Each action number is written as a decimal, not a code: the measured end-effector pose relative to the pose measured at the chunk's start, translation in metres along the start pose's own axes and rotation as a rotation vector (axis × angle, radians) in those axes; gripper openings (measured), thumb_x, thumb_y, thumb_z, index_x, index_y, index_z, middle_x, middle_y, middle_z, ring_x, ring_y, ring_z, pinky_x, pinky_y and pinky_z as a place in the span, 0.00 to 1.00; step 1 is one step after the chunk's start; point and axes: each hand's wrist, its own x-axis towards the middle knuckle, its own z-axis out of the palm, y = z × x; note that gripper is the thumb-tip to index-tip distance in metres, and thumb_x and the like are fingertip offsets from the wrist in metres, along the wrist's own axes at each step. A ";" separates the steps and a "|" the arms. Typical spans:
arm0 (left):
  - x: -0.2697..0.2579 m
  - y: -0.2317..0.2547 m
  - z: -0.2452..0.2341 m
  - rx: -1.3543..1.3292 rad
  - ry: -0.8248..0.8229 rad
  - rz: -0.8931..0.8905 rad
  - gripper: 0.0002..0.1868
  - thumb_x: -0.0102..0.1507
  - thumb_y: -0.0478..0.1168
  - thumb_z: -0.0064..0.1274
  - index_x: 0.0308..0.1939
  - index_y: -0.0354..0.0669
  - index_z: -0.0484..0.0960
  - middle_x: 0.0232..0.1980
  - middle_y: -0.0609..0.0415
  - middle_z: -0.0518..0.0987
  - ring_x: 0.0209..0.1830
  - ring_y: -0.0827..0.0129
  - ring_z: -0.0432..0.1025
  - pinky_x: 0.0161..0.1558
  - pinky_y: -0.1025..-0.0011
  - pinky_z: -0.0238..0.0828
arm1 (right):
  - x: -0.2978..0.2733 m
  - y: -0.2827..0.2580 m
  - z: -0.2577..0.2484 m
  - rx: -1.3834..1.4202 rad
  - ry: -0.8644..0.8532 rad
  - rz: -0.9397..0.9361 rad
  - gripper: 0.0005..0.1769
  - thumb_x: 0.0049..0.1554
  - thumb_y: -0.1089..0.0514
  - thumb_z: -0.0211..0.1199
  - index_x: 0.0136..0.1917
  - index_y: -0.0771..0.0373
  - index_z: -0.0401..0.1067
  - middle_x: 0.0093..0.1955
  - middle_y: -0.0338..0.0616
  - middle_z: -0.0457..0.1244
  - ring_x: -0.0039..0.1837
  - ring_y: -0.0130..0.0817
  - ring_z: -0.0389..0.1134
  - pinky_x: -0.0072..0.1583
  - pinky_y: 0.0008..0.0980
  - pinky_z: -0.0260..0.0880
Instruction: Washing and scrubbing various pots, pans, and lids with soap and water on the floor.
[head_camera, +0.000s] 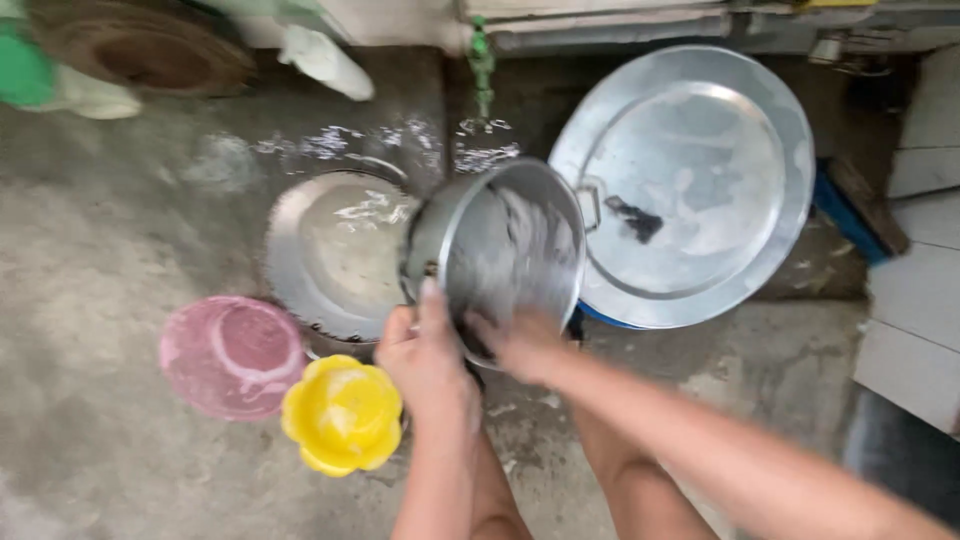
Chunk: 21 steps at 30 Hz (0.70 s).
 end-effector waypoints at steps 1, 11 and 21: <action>0.003 0.004 -0.006 0.003 0.004 0.012 0.26 0.66 0.39 0.60 0.21 0.50 0.58 0.20 0.69 0.59 0.18 0.84 0.50 0.19 0.77 0.43 | 0.006 -0.003 0.021 0.004 0.000 -0.012 0.25 0.64 0.41 0.49 0.65 0.55 0.72 0.58 0.56 0.68 0.60 0.52 0.68 0.61 0.47 0.67; 0.028 0.083 -0.031 -0.035 -0.027 -0.059 0.20 0.65 0.39 0.58 0.22 0.48 0.66 0.22 0.65 0.67 0.19 0.80 0.57 0.21 0.75 0.50 | -0.003 -0.054 -0.020 -0.145 0.032 -0.299 0.23 0.61 0.51 0.52 0.66 0.61 0.71 0.63 0.56 0.68 0.64 0.50 0.68 0.63 0.43 0.67; 0.040 0.117 -0.060 0.047 -0.076 0.068 0.23 0.66 0.40 0.60 0.21 0.47 0.64 0.22 0.68 0.63 0.21 0.83 0.54 0.21 0.75 0.49 | 0.015 -0.130 0.034 1.236 -0.214 -0.208 0.21 0.65 0.50 0.54 0.65 0.63 0.72 0.54 0.59 0.70 0.51 0.48 0.72 0.49 0.46 0.67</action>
